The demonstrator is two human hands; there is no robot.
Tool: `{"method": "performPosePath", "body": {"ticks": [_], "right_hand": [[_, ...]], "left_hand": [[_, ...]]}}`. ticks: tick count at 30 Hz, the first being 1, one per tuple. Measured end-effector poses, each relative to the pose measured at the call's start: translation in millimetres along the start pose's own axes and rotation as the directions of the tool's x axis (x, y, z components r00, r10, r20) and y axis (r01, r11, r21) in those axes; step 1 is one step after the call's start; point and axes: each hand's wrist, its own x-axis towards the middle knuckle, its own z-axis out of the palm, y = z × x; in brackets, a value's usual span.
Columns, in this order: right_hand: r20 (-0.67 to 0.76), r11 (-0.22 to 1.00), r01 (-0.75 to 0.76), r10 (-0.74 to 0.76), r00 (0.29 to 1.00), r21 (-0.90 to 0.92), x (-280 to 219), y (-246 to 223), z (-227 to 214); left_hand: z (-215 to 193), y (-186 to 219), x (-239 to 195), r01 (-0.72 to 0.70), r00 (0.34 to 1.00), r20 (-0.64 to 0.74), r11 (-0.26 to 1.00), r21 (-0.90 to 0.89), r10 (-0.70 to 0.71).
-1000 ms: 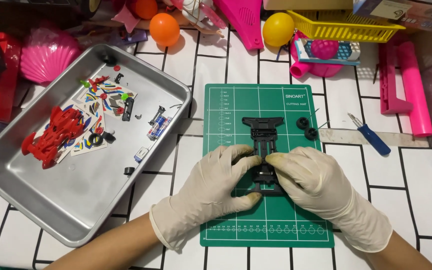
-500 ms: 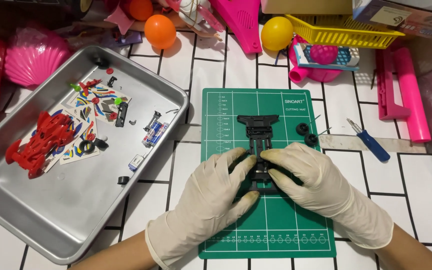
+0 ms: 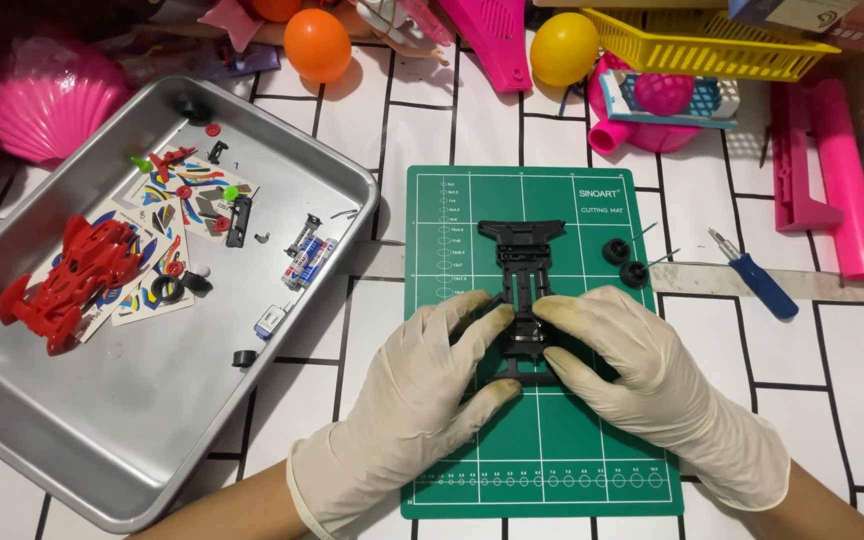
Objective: Installing gears and a motor into a toy car chassis on a cutting mat.
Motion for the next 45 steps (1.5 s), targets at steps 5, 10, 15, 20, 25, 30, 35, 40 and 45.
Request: {"method": "performPosePath", "body": {"ticks": [5, 10, 15, 20, 25, 30, 35, 40, 45], "right_hand": [[0.010, 1.000, 0.023, -0.023, 1.000, -0.007, 1.4, -2.0, -0.9], [-0.001, 0.999, 0.035, -0.036, 0.999, -0.035, 1.4, -1.8, -0.5], [0.034, 0.999, 0.045, -0.045, 0.998, -0.012, 2.5, -2.1, -2.6], [0.036, 0.999, 0.047, -0.046, 0.998, -0.026, 3.0, -0.4, -1.7], [0.022, 0.998, 0.058, -0.057, 0.998, -0.037, 2.1, 0.6, 0.3], [0.020, 1.000, 0.014, -0.014, 1.000, -0.020, -1.7, 0.1, 1.2], [0.006, 0.999, 0.027, -0.027, 1.000, -0.034, 1.6, -4.2, 0.3], [0.018, 0.999, 0.029, -0.028, 0.999, -0.044, 0.9, -4.5, -0.2], [0.022, 0.996, 0.035, -0.033, 0.999, -0.080, -0.7, -3.5, 1.4]], "left_hand": [[-2.9, -1.5, -4.2, -0.053, 0.998, -0.029, 0.997, -0.060, 0.051], [-4.6, -3.4, -3.3, -0.085, 0.995, -0.057, 0.990, -0.114, 0.079], [-5.4, -4.1, -2.6, -0.022, 0.998, 0.055, 0.995, -0.096, 0.027], [-3.4, -7.7, -2.7, -0.001, 0.998, 0.060, 0.996, -0.092, 0.007], [-7.0, -7.2, -1.3, 0.014, 0.997, 0.076, 0.993, -0.116, -0.005], [-5.7, -6.5, -2.9, 0.032, 0.996, 0.090, 0.994, -0.101, -0.023], [-5.0, -6.0, -4.5, 0.012, 0.997, 0.071, 0.996, -0.092, -0.006], [-4.1, -6.0, -5.4, 0.004, 0.998, 0.061, 0.996, -0.091, 0.001], [-4.6, -6.0, -4.9, -0.001, 0.998, 0.059, 0.995, -0.102, 0.007]]}}
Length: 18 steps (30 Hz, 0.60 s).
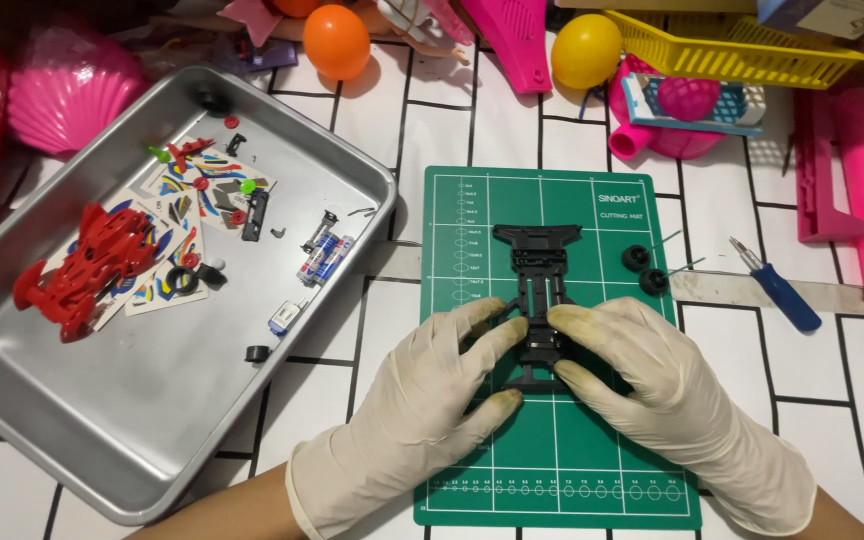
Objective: Installing gears and a motor into a toy car chassis on a cutting mat.
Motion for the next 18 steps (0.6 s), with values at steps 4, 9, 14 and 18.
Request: {"method": "performPosePath", "body": {"ticks": [4, 9, 14, 18], "right_hand": [[-0.002, 1.000, 0.003, -0.003, 1.000, -0.007, -0.3, -0.7, 0.9], [0.004, 1.000, -0.002, 0.002, 1.000, -0.019, -1.5, -0.6, 1.9], [0.005, 0.998, 0.027, -0.027, 1.000, -0.057, -3.0, 0.9, 3.1], [-0.003, 0.997, 0.038, -0.038, 0.999, -0.072, -2.9, 0.1, 2.5]], "left_hand": [[-1.9, 1.7, -0.2, 0.021, 1.000, 0.003, 1.000, -0.019, -0.021], [-5.5, 4.6, 1.7, 0.033, 0.999, 0.012, 0.999, -0.037, -0.032], [-5.8, 5.1, 1.0, 0.021, 1.000, -0.008, 0.999, -0.049, -0.021], [-5.2, 6.2, 0.1, 0.034, 0.999, -0.005, 0.997, -0.064, -0.035]]}}
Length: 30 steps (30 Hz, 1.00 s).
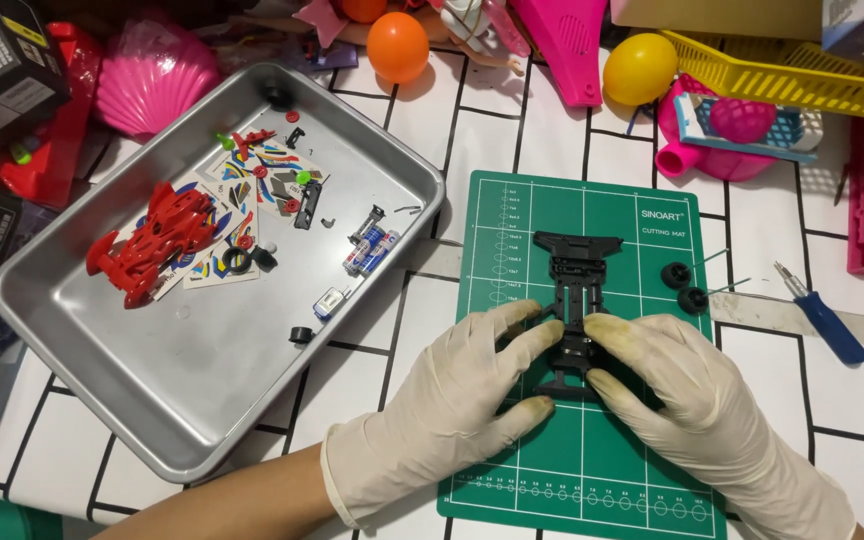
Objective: Installing gears and a motor into a toy car chassis on a cutting mat.
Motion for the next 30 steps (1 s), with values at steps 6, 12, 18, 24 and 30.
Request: {"method": "performPosePath", "body": {"ticks": [6, 12, 18, 24, 30], "right_hand": [[0.008, 1.000, 0.023, -0.022, 1.000, -0.017, 1, -1, -3], [0.004, 0.999, 0.039, -0.039, 0.999, -0.022, -3, 5, 0], [-0.006, 1.000, 0.004, -0.004, 1.000, -0.016, -4, 1, -5], [-0.069, 0.996, 0.056, -0.060, 0.996, -0.065, 2, -5, -12], [-0.094, 0.998, 0.032, -0.038, 0.995, -0.063, 2, -6, -16]], "left_hand": [[-25, 24, -6, 0.002, 1.000, -0.024, 1.000, 0.014, -0.002], [-108, -25, -13, 0.088, 0.979, -0.204, 0.832, 0.547, 0.030], [-157, -83, 7, 0.097, 0.970, 0.075, 0.647, 0.756, -0.232], [-140, -114, 7, 0.104, 0.976, 0.009, 0.508, 0.855, -0.216], [-141, -85, 16, 0.245, 0.953, -0.080, 0.588, 0.771, -0.292]]}}
